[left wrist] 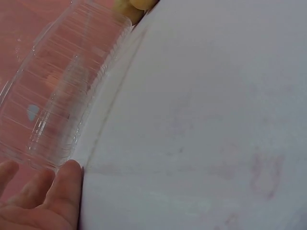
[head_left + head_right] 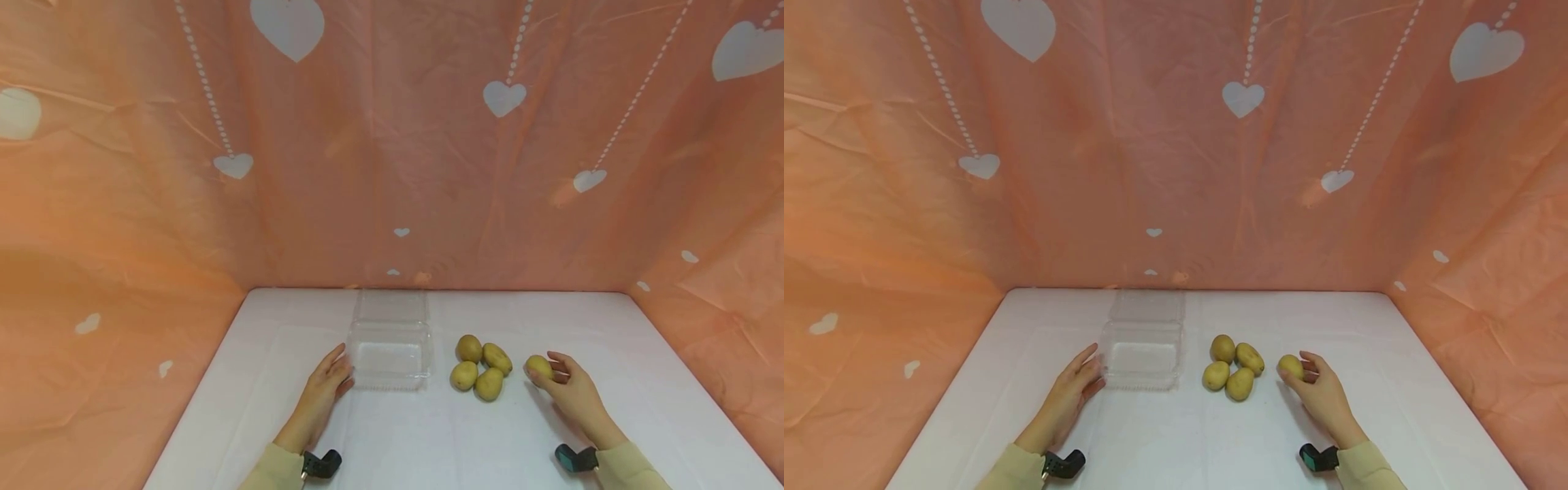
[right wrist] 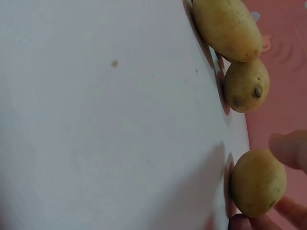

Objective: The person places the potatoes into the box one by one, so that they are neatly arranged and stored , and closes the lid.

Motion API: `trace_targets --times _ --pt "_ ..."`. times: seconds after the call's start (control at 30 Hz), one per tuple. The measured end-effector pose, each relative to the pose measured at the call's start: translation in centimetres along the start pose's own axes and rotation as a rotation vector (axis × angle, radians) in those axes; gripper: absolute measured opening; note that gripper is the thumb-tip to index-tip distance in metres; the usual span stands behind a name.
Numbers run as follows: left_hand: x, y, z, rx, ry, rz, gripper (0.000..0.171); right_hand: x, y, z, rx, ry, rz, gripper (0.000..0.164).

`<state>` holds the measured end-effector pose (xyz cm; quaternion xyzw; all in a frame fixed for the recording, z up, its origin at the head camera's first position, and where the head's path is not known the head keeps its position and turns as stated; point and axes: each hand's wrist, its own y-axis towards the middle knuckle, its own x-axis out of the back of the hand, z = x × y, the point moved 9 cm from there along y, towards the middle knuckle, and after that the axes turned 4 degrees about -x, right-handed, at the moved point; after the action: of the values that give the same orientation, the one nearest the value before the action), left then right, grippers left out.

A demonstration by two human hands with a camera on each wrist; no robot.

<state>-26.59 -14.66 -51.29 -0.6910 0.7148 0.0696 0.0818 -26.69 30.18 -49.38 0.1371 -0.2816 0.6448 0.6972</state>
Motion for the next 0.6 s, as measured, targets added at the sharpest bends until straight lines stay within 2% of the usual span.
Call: trace_targets --times 0.27,0.6 --pt "0.12 -0.24 0.32 0.028 0.013 -0.018 0.056 -0.05 0.25 0.15 0.026 -0.043 -0.033 0.076" --pt "0.08 -0.28 0.68 0.034 0.042 -0.001 0.057 0.11 0.62 0.42 0.054 -0.097 -0.066 0.069"
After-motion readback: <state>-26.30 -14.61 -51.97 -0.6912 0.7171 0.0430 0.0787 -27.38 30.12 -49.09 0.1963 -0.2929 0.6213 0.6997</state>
